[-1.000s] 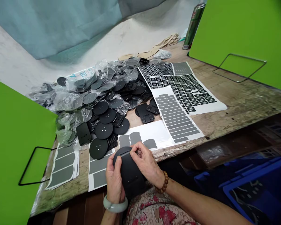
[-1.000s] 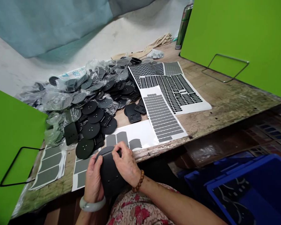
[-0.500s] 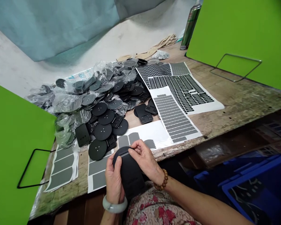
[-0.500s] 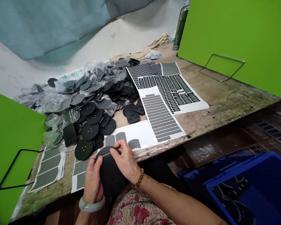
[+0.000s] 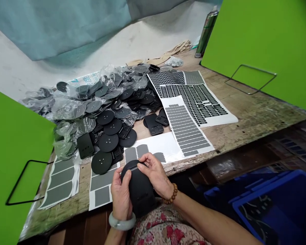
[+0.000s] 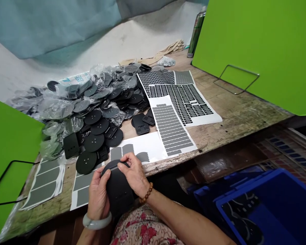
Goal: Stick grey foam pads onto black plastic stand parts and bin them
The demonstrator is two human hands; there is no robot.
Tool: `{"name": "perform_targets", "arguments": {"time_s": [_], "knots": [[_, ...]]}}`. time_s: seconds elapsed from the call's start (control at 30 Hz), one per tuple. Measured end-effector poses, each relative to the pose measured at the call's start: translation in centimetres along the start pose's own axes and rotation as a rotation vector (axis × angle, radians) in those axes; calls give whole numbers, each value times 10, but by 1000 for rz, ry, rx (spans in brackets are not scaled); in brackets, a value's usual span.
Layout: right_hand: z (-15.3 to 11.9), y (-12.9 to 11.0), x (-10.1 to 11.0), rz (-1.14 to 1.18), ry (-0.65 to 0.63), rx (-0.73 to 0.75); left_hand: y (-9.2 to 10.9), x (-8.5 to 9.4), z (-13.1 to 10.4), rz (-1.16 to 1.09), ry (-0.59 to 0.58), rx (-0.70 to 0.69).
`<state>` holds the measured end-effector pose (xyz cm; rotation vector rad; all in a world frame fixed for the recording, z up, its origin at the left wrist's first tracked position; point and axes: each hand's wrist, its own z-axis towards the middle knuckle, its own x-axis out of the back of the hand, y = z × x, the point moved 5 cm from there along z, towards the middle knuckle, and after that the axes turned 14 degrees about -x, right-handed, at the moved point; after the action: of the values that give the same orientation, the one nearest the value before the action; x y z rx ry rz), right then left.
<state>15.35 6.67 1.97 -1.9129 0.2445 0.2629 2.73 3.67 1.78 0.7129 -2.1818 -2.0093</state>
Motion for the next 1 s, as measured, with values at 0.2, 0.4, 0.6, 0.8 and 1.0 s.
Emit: {"name": "perform_targets", "arguments": {"time_s": [0.2,0.4,0.6,0.8,1.0], "knots": [[-7,-7,13,99,-92,-106,13,-4,5,-98,8,15],[-29,-2,12,-24,-261,-206,26,5,20,-168,173,-73],[-36,8,-3,55,-361,-236,29,4,19,-216,151,-71],[-34,8,0,91,-329,-230,27,5,16,-225,102,-71],[-32,9,6,130,-323,-208,22,1,12,-267,8,-24]]}}
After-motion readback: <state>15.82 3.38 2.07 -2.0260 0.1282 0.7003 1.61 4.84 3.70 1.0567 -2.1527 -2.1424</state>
